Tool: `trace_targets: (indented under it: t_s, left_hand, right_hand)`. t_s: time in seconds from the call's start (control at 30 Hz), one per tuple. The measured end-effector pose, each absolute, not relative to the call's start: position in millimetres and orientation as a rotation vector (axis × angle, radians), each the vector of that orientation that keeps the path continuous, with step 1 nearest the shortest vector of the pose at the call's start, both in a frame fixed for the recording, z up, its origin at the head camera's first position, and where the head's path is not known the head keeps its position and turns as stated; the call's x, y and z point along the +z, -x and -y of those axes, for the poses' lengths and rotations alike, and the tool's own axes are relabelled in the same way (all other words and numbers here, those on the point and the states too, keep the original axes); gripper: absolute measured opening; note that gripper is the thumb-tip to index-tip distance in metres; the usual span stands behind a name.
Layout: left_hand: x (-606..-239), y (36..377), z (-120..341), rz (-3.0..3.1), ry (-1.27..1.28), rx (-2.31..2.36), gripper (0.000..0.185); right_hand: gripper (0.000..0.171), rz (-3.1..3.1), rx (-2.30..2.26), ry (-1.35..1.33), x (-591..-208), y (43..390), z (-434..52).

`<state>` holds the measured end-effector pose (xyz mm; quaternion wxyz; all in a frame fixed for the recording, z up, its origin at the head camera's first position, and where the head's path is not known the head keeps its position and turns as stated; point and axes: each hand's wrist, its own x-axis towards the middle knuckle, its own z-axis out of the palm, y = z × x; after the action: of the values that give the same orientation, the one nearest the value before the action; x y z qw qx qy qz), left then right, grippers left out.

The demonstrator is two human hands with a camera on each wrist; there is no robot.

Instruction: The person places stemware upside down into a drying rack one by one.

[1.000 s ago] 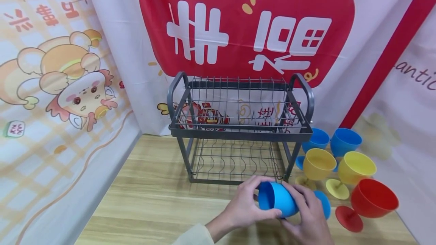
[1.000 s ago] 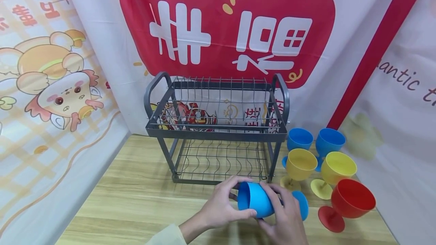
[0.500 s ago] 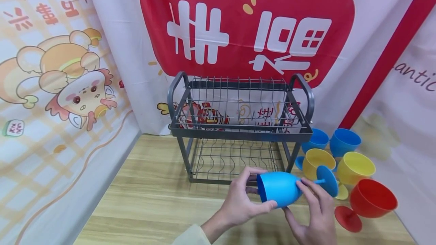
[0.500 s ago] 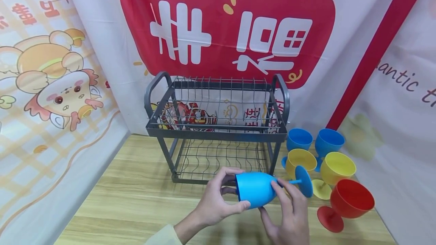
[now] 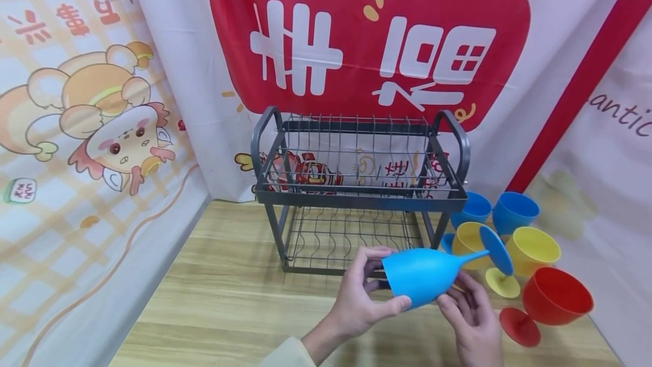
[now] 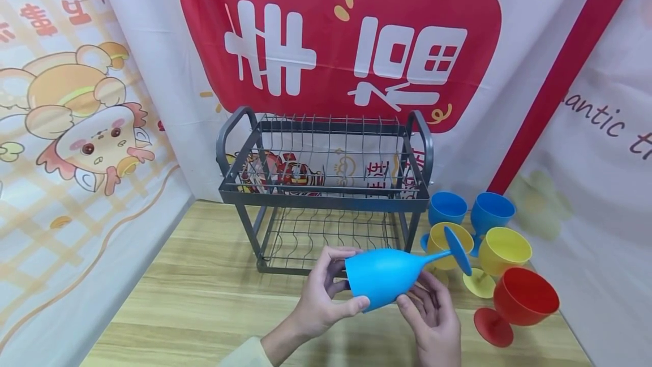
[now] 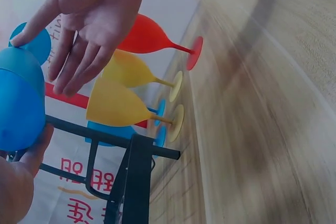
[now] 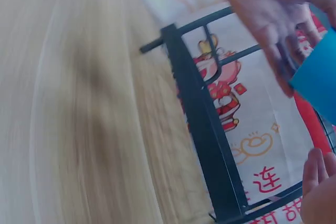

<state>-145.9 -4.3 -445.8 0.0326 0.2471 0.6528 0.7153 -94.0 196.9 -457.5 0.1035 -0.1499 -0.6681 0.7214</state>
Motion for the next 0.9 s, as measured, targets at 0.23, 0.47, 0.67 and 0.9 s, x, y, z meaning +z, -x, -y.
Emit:
trace_targets:
  t_s: [0.23,0.47,0.67,0.9]
  left_hand:
    - [-453.9,145.9,-0.4,-1.977,-0.768,2.174,0.068]
    - [-464.2,159.9,-7.8,-1.957,-0.677,2.122,0.068]
    - [-468.7,172.1,-13.3,-1.972,-0.636,2.068,0.067]
    - [-473.8,170.2,-12.6,-1.969,-0.630,2.055,0.066]
  right_hand:
    - [0.082,1.916,2.440,0.333,-465.5,102.8,-206.5]
    - [0.085,1.918,2.516,0.468,-469.1,110.7,-204.8]
    - [0.082,1.792,2.625,0.505,-478.6,118.9,-202.2]
    - [0.082,1.681,2.717,0.543,-485.3,117.9,-198.3]
